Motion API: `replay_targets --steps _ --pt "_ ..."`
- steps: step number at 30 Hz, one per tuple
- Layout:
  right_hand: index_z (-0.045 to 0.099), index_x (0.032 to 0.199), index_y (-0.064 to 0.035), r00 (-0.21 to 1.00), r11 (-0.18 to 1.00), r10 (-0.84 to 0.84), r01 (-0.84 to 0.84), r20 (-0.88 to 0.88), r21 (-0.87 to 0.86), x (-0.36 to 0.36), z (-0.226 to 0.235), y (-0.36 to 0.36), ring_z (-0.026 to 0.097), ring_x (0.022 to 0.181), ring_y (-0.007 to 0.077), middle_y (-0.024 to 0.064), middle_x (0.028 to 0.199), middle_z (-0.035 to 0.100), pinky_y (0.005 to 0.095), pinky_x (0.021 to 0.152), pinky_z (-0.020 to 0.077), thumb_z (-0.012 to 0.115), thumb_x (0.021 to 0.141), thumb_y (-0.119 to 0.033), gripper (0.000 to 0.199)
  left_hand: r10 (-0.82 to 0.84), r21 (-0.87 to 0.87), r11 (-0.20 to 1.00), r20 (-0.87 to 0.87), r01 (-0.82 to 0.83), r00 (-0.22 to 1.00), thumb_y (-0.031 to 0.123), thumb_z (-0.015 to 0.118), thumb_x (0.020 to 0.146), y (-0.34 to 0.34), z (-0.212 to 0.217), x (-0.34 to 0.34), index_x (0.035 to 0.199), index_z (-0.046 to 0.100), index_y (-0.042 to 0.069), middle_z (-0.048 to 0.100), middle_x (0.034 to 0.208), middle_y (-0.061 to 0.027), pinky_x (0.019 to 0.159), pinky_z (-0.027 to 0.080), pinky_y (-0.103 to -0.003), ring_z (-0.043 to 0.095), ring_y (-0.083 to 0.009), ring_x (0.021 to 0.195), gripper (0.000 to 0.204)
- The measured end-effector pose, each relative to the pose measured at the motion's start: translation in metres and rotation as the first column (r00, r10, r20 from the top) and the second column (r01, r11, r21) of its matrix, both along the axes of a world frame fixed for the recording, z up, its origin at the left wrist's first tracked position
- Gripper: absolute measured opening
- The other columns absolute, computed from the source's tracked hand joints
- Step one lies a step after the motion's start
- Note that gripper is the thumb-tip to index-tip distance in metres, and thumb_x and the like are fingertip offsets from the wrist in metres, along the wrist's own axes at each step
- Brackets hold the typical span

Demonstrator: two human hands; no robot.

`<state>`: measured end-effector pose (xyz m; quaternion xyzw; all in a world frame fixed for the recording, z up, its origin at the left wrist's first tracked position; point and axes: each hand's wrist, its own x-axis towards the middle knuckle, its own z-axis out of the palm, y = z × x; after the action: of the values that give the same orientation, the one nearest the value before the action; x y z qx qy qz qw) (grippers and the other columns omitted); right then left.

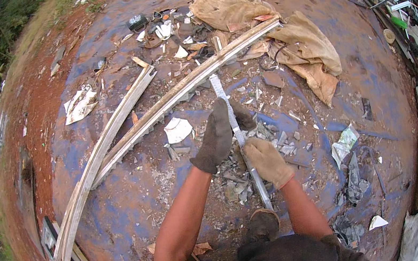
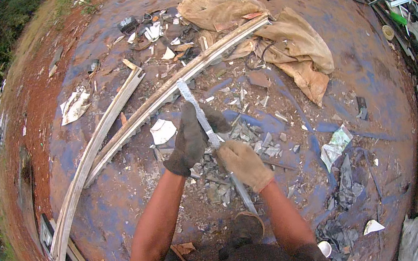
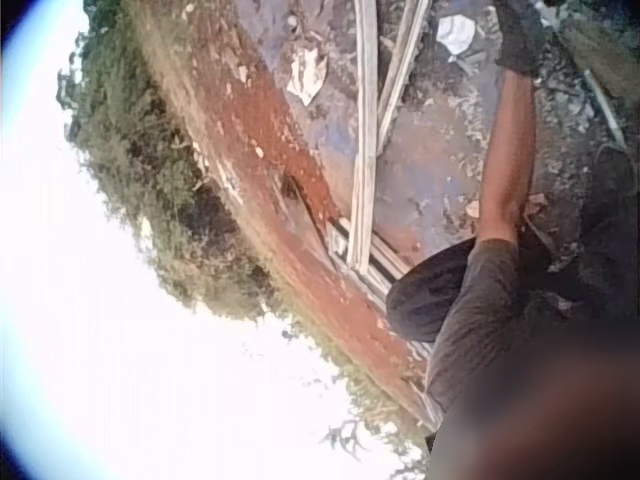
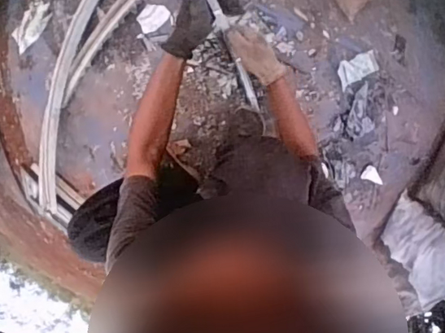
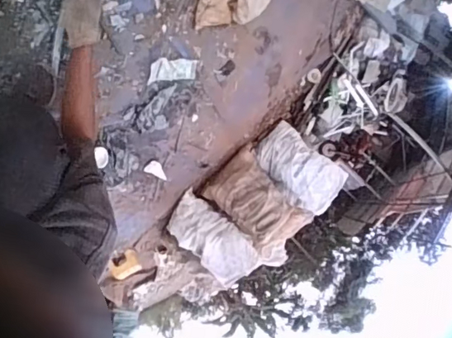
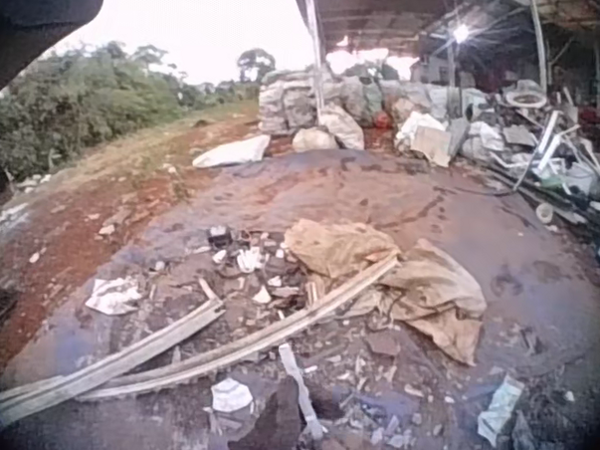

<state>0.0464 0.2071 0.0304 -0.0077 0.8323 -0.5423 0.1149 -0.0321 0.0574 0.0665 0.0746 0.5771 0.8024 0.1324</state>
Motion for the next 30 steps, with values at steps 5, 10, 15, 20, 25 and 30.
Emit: replay_targets --steps 5,10,15,20,25,30 --pt "0.064 0.099 0.0028 0.983 0.995 -0.008 0.026 -0.184 0.095 0.006 -0.027 -0.022 0.061 0.088 0.045 0.0263 0.092 0.064 0.0499 0.078 0.0486 0.051 0.099 -0.023 0.029 0.029 0.116 0.992 0.219 -0.055 0.975 0.073 0.032 0.103 -0.009 -0.008 0.008 0.092 0.053 0.01 0.046 0.066 -0.0011 0.05 0.043 -0.032 0.047 -0.0142 0.053 0.068" --pt "0.063 0.108 -0.0019 0.809 0.982 0.184 -0.13 -0.558 0.135 -0.007 -0.037 -0.019 0.064 0.078 0.0292 0.0161 0.081 0.062 0.046 0.07 0.0515 0.06 0.099 -0.022 0.022 -0.151 0.306 0.947 0.157 0.097 0.976 0.074 0.029 0.103 -0.018 -0.006 0.009 0.087 0.052 0.013 0.044 0.062 -0.0005 0.05 0.04 -0.033 0.042 -0.0153 0.052 0.068" --pt "0.066 0.117 0.0024 0.956 0.878 -0.069 0.193 0.284 -0.437 0.009 -0.017 -0.023 0.061 0.081 0.0169 0.006 0.087 0.064 0.0371 0.07 0.0519 0.059 0.1 -0.032 0.038 0.005 0.084 0.996 0.133 -0.017 0.991 0.071 0.03 0.105 -0.018 0.0 0.015 0.092 0.048 0.012 0.046 0.069 -0.0003 0.057 0.046 -0.032 0.047 -0.0134 0.058 0.063" --pt "0.066 0.107 -0.0003 0.885 0.783 0.293 -0.005 0.362 -0.622 0.011 -0.01 -0.016 0.062 0.07 0.0135 0.0042 0.083 0.066 0.0306 0.06 0.0517 0.07 0.094 -0.024 0.028 -0.022 0.147 0.989 0.109 0.006 0.994 0.068 0.03 0.106 -0.018 0.006 0.022 0.093 0.048 0.012 0.047 0.071 -0.0012 0.056 0.046 -0.032 0.047 -0.0136 0.059 0.06" --pt "0.069 0.095 -0.0003 0.855 0.909 0.31 -0.139 0.416 -0.393 0.006 0.005 -0.026 0.062 0.067 0.0123 0.0039 0.082 0.067 0.0305 0.061 0.0503 0.073 0.086 -0.022 0.024 0.091 0.092 0.992 -0.002 -0.091 0.996 0.065 0.034 0.106 -0.006 -0.001 0.027 0.09 0.048 0.012 0.046 0.066 -0.0015 0.048 0.041 -0.031 0.043 -0.0135 0.052 0.057" --pt "0.069 0.098 0.0004 0.976 0.994 -0.03 0.052 0.218 -0.094 0.016 0.02 -0.042 0.064 0.071 0.0143 0.0052 0.081 0.069 0.0339 0.065 0.0527 0.073 0.086 -0.024 0.028 0.163 0.067 0.985 -0.024 -0.161 0.986 0.061 0.039 0.106 -0.009 -0.012 0.024 0.092 0.052 0.01 0.048 0.068 -0.0005 0.049 0.042 -0.029 0.045 -0.0106 0.053 0.055"
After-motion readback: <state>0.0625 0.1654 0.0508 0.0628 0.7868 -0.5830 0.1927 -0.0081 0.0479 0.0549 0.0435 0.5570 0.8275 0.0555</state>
